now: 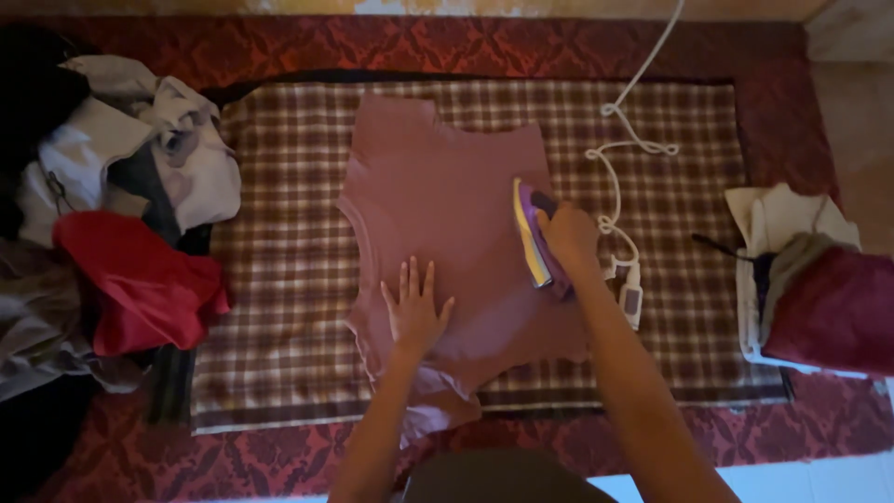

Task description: Ironing and folding a t-shirt on a padded surface.

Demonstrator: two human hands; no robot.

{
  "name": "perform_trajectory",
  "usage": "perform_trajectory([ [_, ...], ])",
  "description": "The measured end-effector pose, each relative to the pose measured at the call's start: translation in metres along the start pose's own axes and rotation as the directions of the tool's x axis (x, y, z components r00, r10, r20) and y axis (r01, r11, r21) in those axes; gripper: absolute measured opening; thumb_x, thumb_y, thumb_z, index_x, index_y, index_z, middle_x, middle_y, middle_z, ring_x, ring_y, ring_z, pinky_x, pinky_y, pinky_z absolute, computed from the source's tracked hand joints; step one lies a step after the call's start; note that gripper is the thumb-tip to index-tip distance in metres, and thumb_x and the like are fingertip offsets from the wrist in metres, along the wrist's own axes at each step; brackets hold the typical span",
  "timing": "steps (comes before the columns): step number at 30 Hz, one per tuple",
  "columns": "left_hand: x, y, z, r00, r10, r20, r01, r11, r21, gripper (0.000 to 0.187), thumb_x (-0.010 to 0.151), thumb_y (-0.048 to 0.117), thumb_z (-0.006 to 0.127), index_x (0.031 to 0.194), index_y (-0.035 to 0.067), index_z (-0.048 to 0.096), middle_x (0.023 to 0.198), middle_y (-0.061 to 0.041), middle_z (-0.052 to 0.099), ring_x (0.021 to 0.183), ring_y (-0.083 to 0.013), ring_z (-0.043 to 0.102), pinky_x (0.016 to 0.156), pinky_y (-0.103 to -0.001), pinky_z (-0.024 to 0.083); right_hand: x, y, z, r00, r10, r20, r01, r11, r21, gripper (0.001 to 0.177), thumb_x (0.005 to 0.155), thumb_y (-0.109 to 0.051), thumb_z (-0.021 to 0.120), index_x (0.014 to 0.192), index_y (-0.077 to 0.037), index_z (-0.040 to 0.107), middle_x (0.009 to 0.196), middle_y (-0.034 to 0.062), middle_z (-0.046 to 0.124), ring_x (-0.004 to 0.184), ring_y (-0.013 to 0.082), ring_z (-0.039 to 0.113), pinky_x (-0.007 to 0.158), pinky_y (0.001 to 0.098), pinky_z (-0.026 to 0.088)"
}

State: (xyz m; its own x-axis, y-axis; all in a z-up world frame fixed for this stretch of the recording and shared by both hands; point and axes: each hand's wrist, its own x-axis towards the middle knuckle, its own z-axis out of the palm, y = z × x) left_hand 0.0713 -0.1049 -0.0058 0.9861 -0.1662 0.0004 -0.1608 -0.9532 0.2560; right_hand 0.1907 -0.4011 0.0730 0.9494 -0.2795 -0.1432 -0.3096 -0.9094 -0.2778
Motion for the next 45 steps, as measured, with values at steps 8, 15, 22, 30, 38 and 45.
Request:
perform_trajectory([
  [8,0.000,0.004,-0.013,1.000,-0.014,0.023,0.014,1.000,0.008,0.083,0.093,0.060,0.053,0.159,0.014,0.032,0.167,-0.018,0.023,0.155,-0.0350,0.017,0.119,-0.069,0.008,0.077,-0.021,0.008,0.996,-0.038,-0.080,0.039,0.999,0.004,0.052,0.097,-0.049,0.065,0.108,0.002,0.070,0.104,0.0252,0.073,0.097,0.0443,0.070,0.083,0.0544,0.056],
  [15,0.000,0.005,-0.016,0.997,-0.024,0.069,0.024,1.000,0.005,0.078,0.095,0.057,0.052,0.158,0.016,0.033,0.167,-0.018,0.021,0.155,-0.0340,0.016,0.120,-0.068,0.007,0.119,-0.003,0.000,0.993,0.076,-0.087,-0.075,0.997,0.020,0.059,0.098,-0.049,0.063,0.121,0.006,0.063,0.099,0.0280,0.072,0.093,0.0452,0.071,0.076,0.0553,0.058],
  [22,0.007,0.004,-0.008,0.998,-0.034,0.056,0.033,0.999,0.012,0.076,0.094,0.056,0.051,0.158,0.017,0.034,0.167,-0.016,0.021,0.154,-0.0331,0.017,0.119,-0.068,0.007,0.179,0.077,0.019,0.991,-0.080,-0.103,0.091,0.990,0.103,0.064,0.096,-0.055,0.070,0.111,0.007,0.065,0.109,0.0319,0.069,0.104,0.0490,0.066,0.089,0.0557,0.053],
  [30,0.140,0.135,-0.009,0.974,0.203,-0.098,-0.215,0.709,-0.672,0.066,0.103,0.033,0.059,0.158,0.003,0.038,0.155,-0.024,0.047,0.141,-0.0435,0.045,0.116,-0.052,0.037,0.144,0.093,-0.013,0.849,-0.088,-0.521,0.376,0.794,0.478,0.051,0.100,-0.045,0.072,0.118,0.001,0.057,0.106,0.0234,0.065,0.098,0.0393,0.063,0.087,0.0491,0.050],
  [38,0.250,0.285,-0.040,0.955,0.275,0.113,-0.073,0.587,-0.806,0.079,0.100,0.040,0.062,0.162,0.002,0.029,0.144,-0.025,0.050,0.128,-0.0429,0.054,0.104,-0.051,0.050,0.182,0.145,0.077,0.910,0.047,-0.412,0.409,0.068,0.910,0.045,0.109,-0.047,0.049,0.123,-0.006,0.058,0.106,0.0074,0.062,0.094,0.0219,0.060,0.080,0.0385,0.051],
  [45,0.252,0.289,-0.002,0.927,0.354,0.126,-0.114,0.585,-0.803,0.085,0.094,0.034,0.068,0.161,0.005,0.024,0.161,-0.023,0.035,0.142,-0.0420,0.047,0.113,-0.049,0.048,0.189,0.176,0.117,0.950,0.236,-0.206,0.243,-0.141,0.960,0.047,0.115,-0.046,0.040,0.119,-0.005,0.063,0.099,0.0040,0.064,0.088,0.0190,0.061,0.075,0.0374,0.050],
])
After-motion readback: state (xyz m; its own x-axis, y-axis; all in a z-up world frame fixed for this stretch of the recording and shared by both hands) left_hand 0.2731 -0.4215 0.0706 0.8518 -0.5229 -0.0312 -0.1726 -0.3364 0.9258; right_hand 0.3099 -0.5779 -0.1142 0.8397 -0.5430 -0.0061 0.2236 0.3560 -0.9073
